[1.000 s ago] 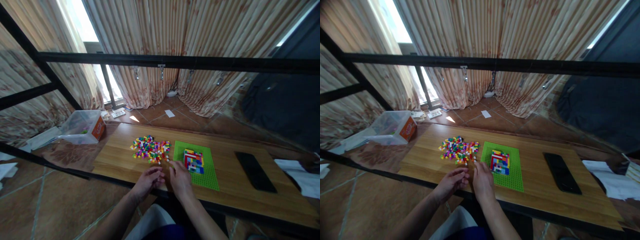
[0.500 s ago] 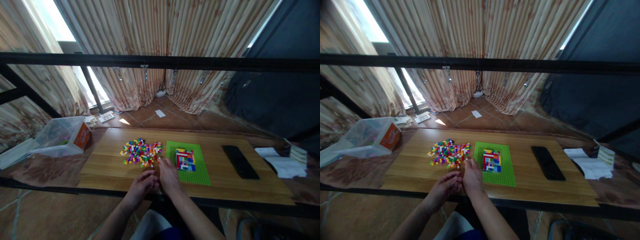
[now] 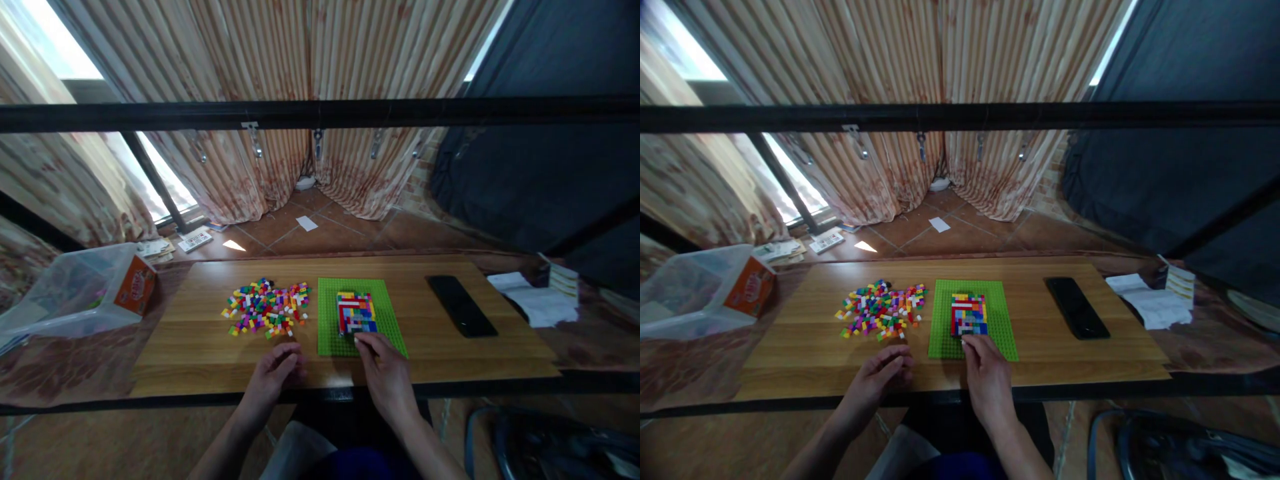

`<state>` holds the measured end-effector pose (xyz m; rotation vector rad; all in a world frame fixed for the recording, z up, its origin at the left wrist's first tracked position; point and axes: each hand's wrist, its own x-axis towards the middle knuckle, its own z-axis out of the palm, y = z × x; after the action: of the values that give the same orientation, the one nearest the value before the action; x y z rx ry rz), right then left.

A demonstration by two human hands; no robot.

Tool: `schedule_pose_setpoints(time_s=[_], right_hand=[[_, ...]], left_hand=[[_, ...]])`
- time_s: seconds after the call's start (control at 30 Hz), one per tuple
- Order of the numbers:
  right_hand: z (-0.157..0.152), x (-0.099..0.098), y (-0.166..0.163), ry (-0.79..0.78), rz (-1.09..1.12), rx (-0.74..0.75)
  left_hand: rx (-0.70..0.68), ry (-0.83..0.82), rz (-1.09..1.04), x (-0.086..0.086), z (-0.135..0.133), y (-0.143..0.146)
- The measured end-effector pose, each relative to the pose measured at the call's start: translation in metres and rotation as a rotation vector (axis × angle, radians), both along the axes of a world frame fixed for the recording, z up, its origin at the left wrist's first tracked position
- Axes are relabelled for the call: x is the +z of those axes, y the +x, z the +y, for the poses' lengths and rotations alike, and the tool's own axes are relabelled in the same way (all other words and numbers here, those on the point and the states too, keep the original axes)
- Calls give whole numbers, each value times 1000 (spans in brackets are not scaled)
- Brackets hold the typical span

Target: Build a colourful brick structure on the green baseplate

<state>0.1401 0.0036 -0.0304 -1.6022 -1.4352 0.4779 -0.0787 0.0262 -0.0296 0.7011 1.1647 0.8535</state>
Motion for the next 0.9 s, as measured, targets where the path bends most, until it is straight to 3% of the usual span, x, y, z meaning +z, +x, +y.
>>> schedule_pose_setpoints(time_s=[0.17, 0.4, 0.63, 0.9], right_hand=[[18, 0, 25, 69, -37, -88], [44, -14, 28, 173, -128, -122], [53, -23, 28, 152, -114, -143], [57, -30, 26, 39, 172, -159]], left_hand=[[-46, 254, 292, -6, 4, -10], [22, 672, 879, -11, 14, -62], [349, 593, 991, -18, 20, -96], [348, 613, 1074, -15, 40, -112]])
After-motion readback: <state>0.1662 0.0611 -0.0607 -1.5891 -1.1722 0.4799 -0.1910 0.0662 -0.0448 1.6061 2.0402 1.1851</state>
